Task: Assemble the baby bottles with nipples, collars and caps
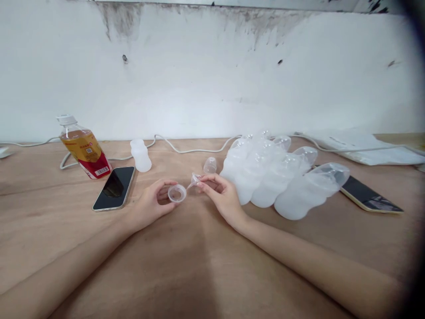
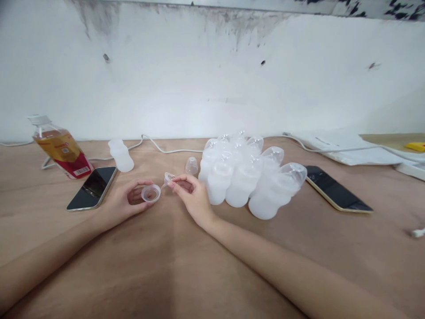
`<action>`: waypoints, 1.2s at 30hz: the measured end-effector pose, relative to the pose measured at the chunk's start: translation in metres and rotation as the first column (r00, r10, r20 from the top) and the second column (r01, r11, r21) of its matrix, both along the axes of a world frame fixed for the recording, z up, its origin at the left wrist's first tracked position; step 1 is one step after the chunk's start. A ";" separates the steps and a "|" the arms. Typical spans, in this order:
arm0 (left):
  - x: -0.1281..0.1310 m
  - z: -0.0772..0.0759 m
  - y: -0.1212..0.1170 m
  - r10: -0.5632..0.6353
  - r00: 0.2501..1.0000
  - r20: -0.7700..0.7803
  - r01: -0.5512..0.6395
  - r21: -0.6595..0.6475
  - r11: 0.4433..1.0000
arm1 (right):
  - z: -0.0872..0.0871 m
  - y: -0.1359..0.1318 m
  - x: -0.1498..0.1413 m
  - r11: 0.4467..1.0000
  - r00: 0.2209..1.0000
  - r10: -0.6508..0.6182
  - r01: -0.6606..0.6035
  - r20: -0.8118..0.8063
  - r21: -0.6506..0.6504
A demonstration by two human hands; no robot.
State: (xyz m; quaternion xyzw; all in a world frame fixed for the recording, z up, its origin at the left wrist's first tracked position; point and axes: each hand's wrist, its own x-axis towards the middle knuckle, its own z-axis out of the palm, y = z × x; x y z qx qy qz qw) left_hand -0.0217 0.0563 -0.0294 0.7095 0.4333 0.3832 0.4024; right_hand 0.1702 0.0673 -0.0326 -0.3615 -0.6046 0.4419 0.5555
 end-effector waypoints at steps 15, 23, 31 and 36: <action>0.005 -0.003 -0.005 0.097 0.968 -0.232 0.008 0.411 0.912 | 0.006 -0.018 -0.005 0.840 0.844 -0.119 -0.196 0.524 0.506; 0.013 0.003 -0.010 0.061 0.948 -0.312 0.135 0.569 0.811 | 0.007 -0.015 -0.006 0.978 0.868 0.030 -0.127 0.495 0.164; 0.021 0.000 -0.015 0.140 0.946 -0.293 -0.017 0.386 0.922 | 0.008 -0.014 -0.005 0.989 0.856 0.045 -0.110 0.515 0.097; 0.020 0.002 -0.011 0.161 0.938 -0.308 -0.071 0.285 0.956 | 0.010 -0.015 -0.006 0.971 0.828 -0.031 -0.108 0.560 0.214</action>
